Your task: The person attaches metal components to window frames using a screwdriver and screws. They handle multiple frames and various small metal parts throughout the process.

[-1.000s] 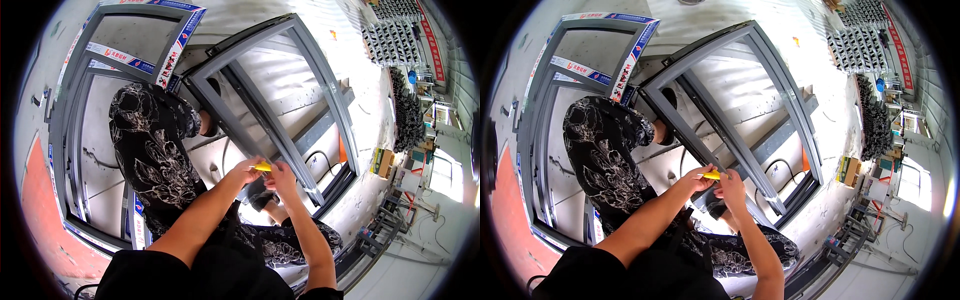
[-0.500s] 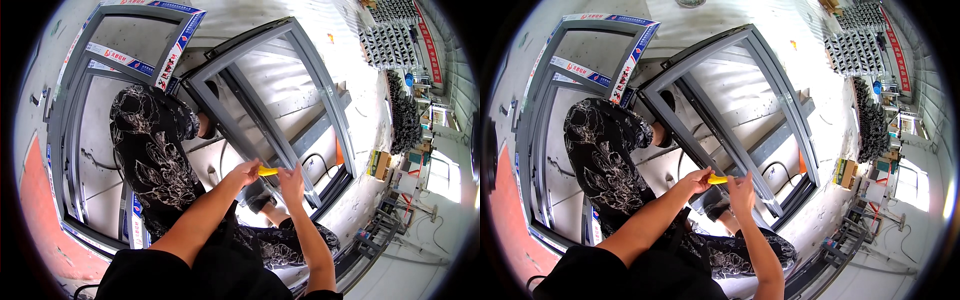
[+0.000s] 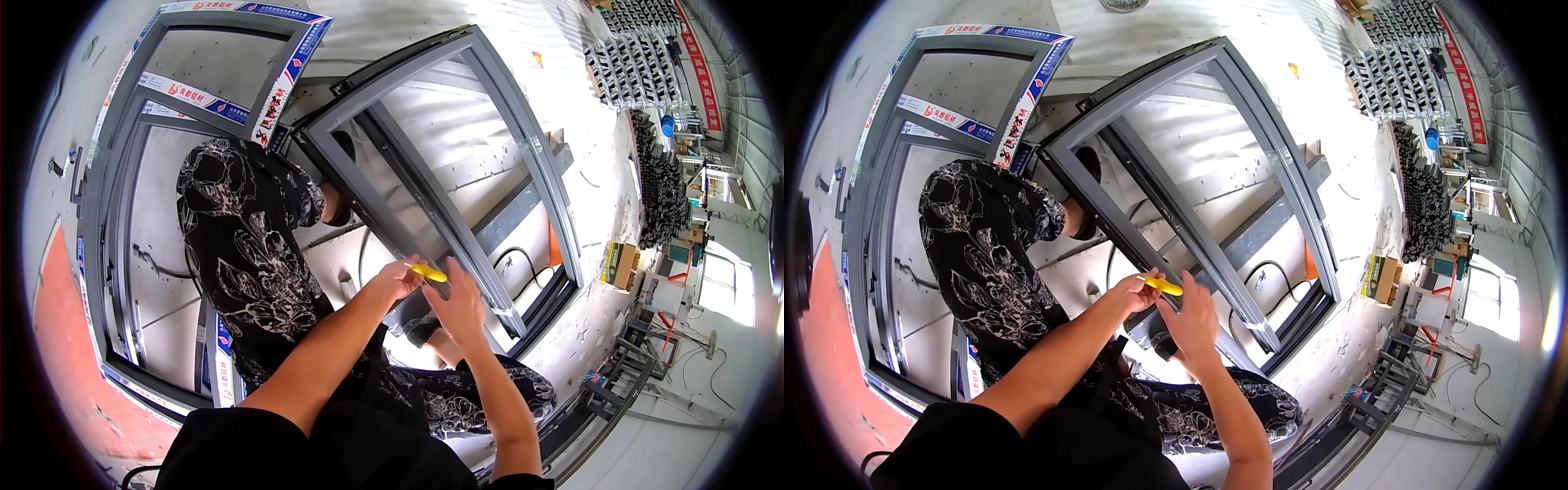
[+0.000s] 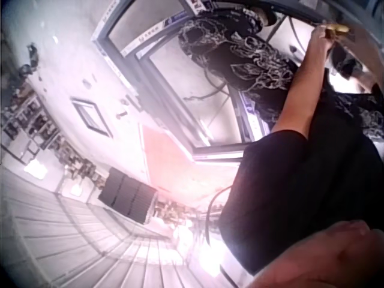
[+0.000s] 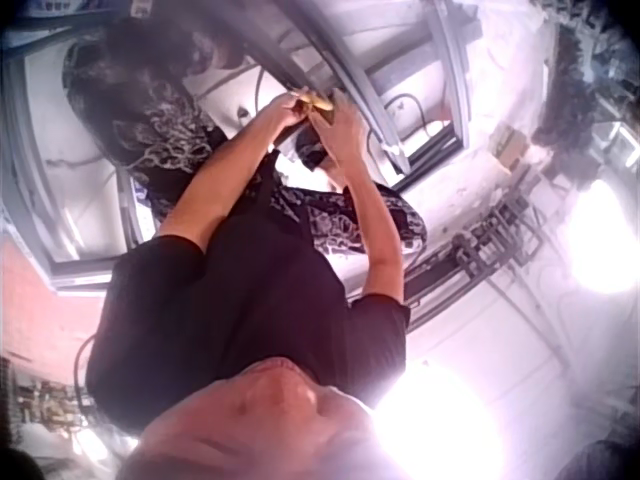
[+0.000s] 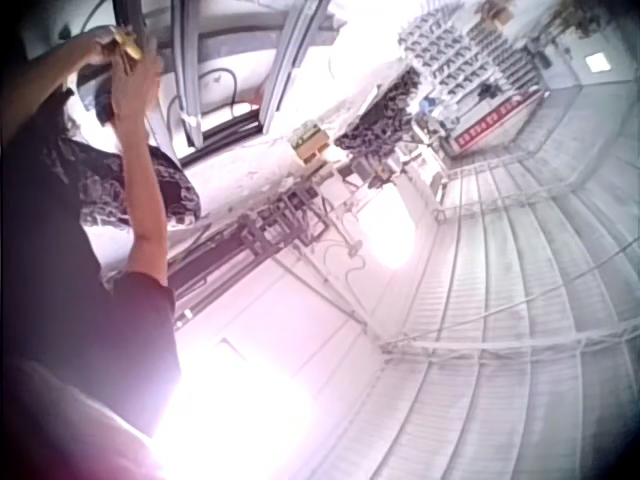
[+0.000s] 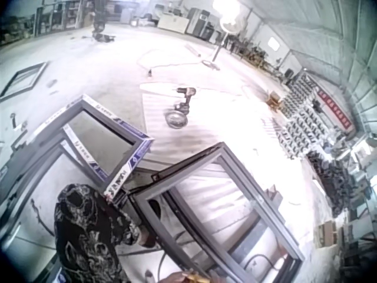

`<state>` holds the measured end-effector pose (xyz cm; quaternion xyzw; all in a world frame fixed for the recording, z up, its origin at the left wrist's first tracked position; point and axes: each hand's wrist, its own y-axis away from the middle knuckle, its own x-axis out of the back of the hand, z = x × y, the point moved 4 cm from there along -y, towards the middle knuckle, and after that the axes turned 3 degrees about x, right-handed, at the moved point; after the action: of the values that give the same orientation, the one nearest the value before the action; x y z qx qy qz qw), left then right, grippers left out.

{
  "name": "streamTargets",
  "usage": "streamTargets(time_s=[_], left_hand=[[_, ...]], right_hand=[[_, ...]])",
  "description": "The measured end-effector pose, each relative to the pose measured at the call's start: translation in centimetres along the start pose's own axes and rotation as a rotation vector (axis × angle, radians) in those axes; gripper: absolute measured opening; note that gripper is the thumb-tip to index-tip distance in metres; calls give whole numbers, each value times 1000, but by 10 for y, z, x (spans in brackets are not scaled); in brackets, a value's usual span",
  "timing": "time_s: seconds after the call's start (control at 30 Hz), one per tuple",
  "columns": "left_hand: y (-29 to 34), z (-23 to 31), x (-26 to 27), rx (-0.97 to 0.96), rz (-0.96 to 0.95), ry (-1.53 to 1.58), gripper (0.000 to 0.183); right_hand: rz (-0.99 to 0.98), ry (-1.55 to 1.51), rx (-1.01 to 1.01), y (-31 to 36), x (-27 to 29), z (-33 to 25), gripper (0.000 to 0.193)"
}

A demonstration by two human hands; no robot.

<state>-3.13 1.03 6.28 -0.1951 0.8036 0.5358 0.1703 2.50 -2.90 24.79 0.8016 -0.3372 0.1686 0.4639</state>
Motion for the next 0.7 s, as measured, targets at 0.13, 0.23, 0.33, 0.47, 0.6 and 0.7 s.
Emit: streamTargets(time_s=[0.13, 0.23, 0.33, 0.47, 0.6, 0.7], left_hand=[[8, -5, 1, 43, 61, 72, 14], [-8, -3, 5, 38, 9, 46, 13], [-16, -6, 0, 44, 56, 13, 13], [-22, 7, 23, -60, 198, 72, 14], [-31, 1, 28, 24, 79, 27, 13], [-36, -14, 36, -2, 74, 48, 11]], right_hand=[[90, 146, 98, -6, -1, -8, 33], [48, -450, -157, -31, -2, 21, 32], [-88, -676, -340, -32, -1, 69, 35], [320, 418, 207, 11, 19, 0, 46], [123, 832, 634, 15, -5, -18, 59], [83, 873, 640, 8, -14, 1, 38]])
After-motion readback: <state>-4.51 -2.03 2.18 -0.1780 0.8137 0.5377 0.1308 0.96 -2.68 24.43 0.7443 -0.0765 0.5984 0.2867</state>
